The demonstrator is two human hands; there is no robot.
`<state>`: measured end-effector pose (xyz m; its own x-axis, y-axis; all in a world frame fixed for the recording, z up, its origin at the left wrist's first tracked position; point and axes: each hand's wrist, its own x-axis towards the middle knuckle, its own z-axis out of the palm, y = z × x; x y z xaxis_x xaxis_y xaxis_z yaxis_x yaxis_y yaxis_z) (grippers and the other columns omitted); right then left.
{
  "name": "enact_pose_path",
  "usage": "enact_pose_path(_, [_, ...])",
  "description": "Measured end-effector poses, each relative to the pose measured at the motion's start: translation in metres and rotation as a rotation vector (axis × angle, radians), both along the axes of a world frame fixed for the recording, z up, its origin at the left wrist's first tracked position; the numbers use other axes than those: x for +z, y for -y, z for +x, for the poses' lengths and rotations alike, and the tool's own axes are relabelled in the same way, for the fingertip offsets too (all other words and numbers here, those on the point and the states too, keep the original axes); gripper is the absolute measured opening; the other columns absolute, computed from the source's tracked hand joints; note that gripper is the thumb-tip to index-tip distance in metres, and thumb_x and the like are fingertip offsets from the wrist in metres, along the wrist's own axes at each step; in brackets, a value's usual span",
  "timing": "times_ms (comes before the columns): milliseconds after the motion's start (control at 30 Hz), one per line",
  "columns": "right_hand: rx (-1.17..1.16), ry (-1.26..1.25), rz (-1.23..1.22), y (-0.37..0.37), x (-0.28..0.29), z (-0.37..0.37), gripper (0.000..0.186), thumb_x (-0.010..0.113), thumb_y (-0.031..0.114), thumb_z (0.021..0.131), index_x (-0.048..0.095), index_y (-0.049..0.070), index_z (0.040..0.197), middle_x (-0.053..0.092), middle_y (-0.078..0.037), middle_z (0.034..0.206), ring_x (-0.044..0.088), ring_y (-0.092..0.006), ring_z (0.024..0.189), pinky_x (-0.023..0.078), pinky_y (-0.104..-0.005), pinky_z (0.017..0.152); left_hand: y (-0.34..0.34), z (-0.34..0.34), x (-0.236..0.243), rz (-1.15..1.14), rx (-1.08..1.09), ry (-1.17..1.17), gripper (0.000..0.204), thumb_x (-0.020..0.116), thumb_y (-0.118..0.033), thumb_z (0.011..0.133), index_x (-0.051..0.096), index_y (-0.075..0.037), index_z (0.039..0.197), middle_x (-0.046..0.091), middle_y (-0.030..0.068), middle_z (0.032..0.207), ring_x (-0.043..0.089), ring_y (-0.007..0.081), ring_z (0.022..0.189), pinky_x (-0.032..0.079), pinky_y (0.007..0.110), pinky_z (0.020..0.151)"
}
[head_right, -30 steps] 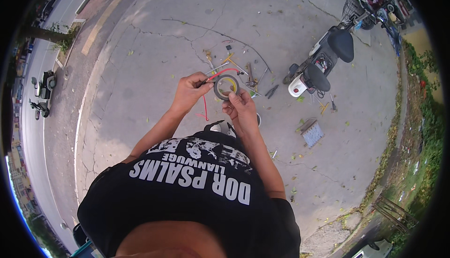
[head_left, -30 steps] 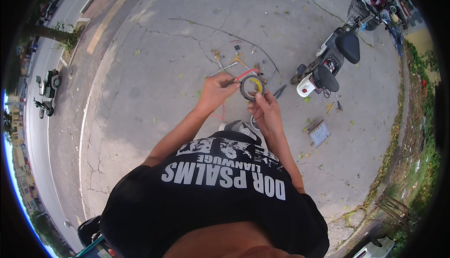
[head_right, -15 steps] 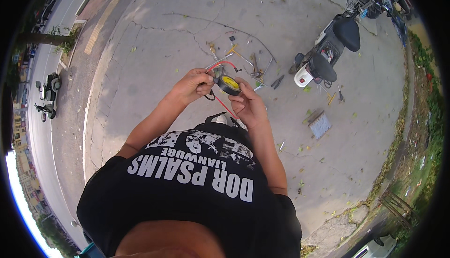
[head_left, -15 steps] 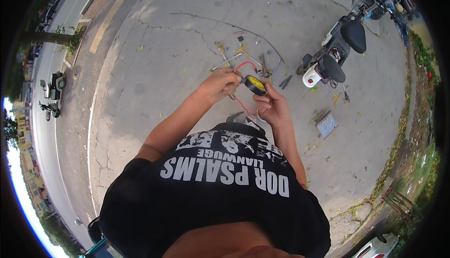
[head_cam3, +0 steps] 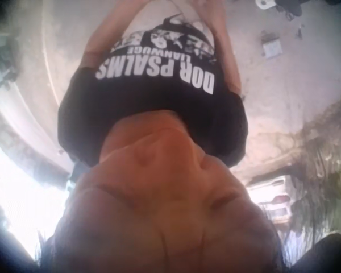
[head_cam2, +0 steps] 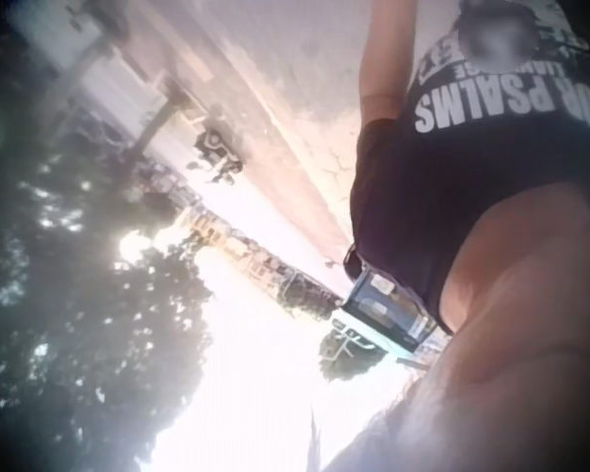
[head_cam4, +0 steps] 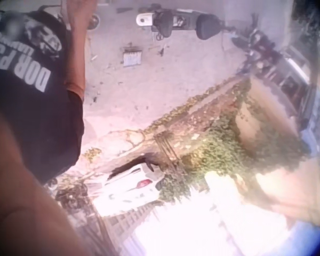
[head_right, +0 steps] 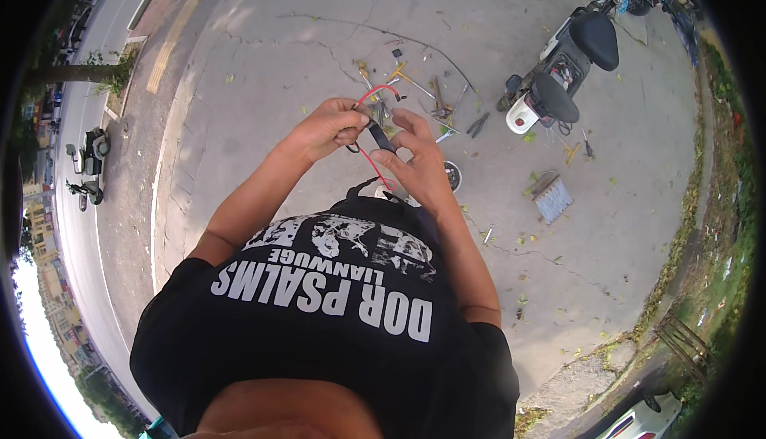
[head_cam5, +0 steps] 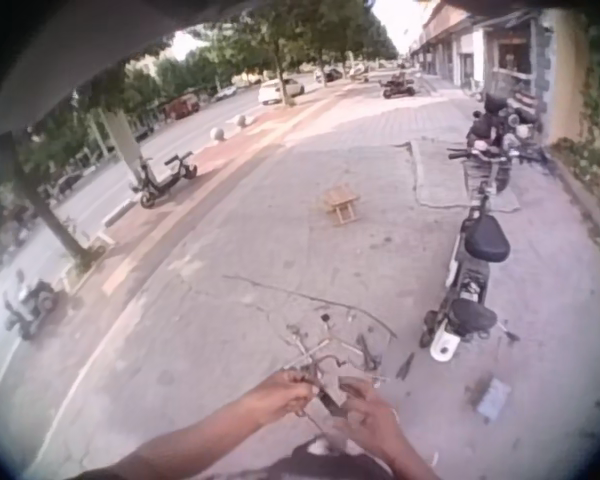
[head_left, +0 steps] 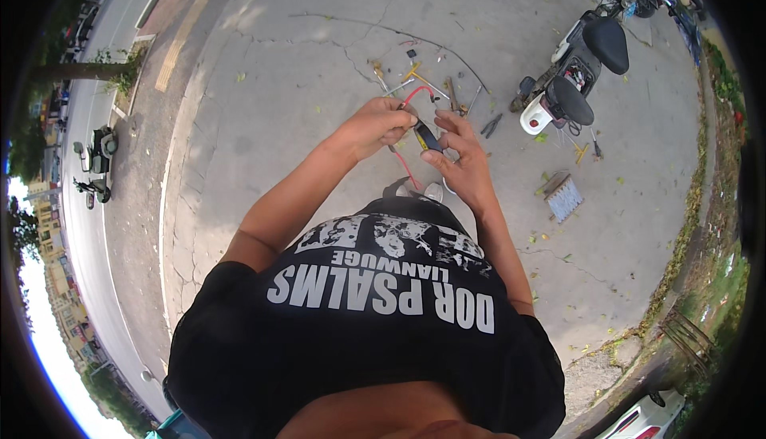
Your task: The person strips the insulation from red and black wires, twists the exposed ends together, and wraps the connection with electrical tape. The work is performed outdoors near a teal three-wheeled vehicle and a scooter.
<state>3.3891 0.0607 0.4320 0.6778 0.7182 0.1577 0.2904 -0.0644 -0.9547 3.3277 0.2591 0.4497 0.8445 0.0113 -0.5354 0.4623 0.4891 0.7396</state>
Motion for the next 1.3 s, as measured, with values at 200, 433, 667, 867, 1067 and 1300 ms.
enact_pose_path(200, [0.125,-0.712,0.135,0.007,-0.006,-0.001,0.031,0.066,0.015,0.084,0.045,0.001,0.065,0.056,-0.011,0.114,0.048,-0.0103,0.092,0.04,-0.028,0.08,0.006,-0.002,0.001,0.112,-0.063,0.044,0.009,0.061,-0.006,0.078,0.057,-0.002,0.085,0.045,-0.0049,0.063,0.035,0.0035,0.051,0.026,0.02,0.047])
enact_pose_path(433, [0.171,-0.69,0.256,0.027,-0.008,-0.01,0.027,0.064,0.015,0.081,0.048,0.001,0.065,0.054,-0.011,0.119,0.049,-0.0128,0.093,0.038,-0.0269,0.082,0.022,-0.005,-0.002,0.159,-0.072,0.113,0.011,0.064,-0.009,0.074,0.057,-0.002,0.08,0.043,-0.0056,0.06,0.034,0.0038,0.051,0.024,0.021,0.047])
enact_pose_path(667, [0.144,-0.981,0.326,0.059,-0.003,-0.016,0.024,0.064,0.022,0.079,0.056,0.0,0.073,0.049,-0.015,0.129,0.054,-0.0205,0.101,0.042,-0.0332,0.089,0.044,-0.011,0.003,0.01,0.008,0.053,0.017,0.064,-0.015,0.081,0.059,-0.001,0.087,0.048,-0.002,0.067,0.039,0.0075,0.056,0.031,0.022,0.052])
enact_pose_path(867, [0.188,-1.102,0.469,0.066,0.0,-0.01,0.043,0.061,0.025,0.083,0.059,-0.006,0.113,0.047,-0.015,0.137,0.053,-0.021,0.112,0.039,-0.0345,0.097,0.074,0.008,-0.001,-0.448,0.275,0.254,0.035,0.051,-0.02,0.094,0.053,0.007,0.117,0.054,0.0076,0.092,0.048,0.0143,0.079,0.039,0.026,0.065])
enact_pose_path(1067, [0.295,-0.595,0.186,0.071,-0.001,0.003,0.024,0.065,0.019,0.081,0.056,-0.002,0.073,0.049,-0.013,0.131,0.047,-0.0193,0.113,0.036,-0.0325,0.096,0.078,0.015,-0.008,-0.255,0.278,0.357,0.042,0.046,-0.027,0.098,0.049,0.008,0.122,0.057,0.0111,0.103,0.055,0.0207,0.098,0.043,0.035,0.09])
enact_pose_path(1300, [0.343,-0.446,0.149,0.092,0.024,0.042,0.025,0.067,0.017,0.08,0.053,-0.001,0.07,0.053,-0.014,0.121,0.049,-0.02,0.106,0.038,-0.0325,0.092,0.067,0.017,0.01,-0.051,0.126,0.459,0.047,0.05,-0.032,0.096,0.051,0.007,0.122,0.06,0.0163,0.112,0.057,0.0243,0.104,0.042,0.038,0.093])
